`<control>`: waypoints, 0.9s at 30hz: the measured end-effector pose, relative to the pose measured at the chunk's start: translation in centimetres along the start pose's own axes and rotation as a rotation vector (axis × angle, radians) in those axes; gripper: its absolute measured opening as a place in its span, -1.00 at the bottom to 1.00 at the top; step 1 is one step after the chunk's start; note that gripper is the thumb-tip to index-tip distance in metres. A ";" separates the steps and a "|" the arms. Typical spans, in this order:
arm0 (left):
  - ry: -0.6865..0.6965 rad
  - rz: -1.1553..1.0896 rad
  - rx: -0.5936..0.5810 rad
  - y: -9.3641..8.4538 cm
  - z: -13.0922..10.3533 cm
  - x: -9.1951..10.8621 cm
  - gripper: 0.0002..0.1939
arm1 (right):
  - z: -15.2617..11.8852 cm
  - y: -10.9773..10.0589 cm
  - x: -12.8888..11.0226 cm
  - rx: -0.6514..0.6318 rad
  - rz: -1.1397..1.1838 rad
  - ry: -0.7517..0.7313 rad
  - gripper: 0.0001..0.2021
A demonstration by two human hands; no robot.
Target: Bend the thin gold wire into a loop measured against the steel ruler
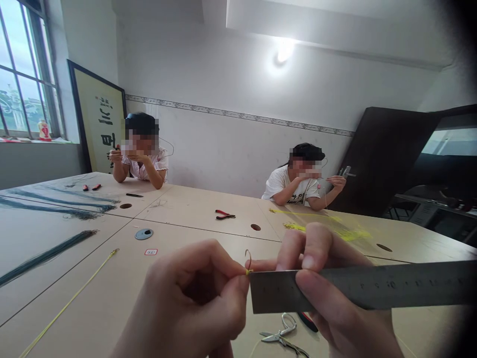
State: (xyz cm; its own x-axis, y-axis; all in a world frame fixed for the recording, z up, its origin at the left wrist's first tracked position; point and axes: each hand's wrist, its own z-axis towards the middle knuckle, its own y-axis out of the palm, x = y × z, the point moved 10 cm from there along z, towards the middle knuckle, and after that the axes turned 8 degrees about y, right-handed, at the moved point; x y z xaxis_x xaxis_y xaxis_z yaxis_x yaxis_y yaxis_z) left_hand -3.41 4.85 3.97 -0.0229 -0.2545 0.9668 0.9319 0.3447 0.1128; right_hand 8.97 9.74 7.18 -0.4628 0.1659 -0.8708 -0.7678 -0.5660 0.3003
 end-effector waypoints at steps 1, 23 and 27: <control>-0.002 0.006 0.003 -0.1 0.0 0.0 -0.85 | 0.0 0.1 0.0 -0.009 0.005 -0.004 -0.80; 0.172 0.292 0.058 -0.8 -0.1 2.0 -0.84 | 0.1 -0.1 -0.1 -0.026 -0.019 -0.010 -0.81; 0.194 0.326 0.063 -0.9 -0.1 2.1 -0.85 | 0.0 0.1 -0.1 -0.045 -0.002 -0.001 -0.82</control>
State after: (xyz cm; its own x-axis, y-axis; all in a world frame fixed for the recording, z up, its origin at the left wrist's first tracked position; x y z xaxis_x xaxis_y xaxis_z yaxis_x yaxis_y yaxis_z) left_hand -4.31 3.94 5.84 0.3459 -0.2869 0.8934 0.8547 0.4892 -0.1738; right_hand 8.89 9.67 7.33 -0.4621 0.1677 -0.8708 -0.7480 -0.6012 0.2812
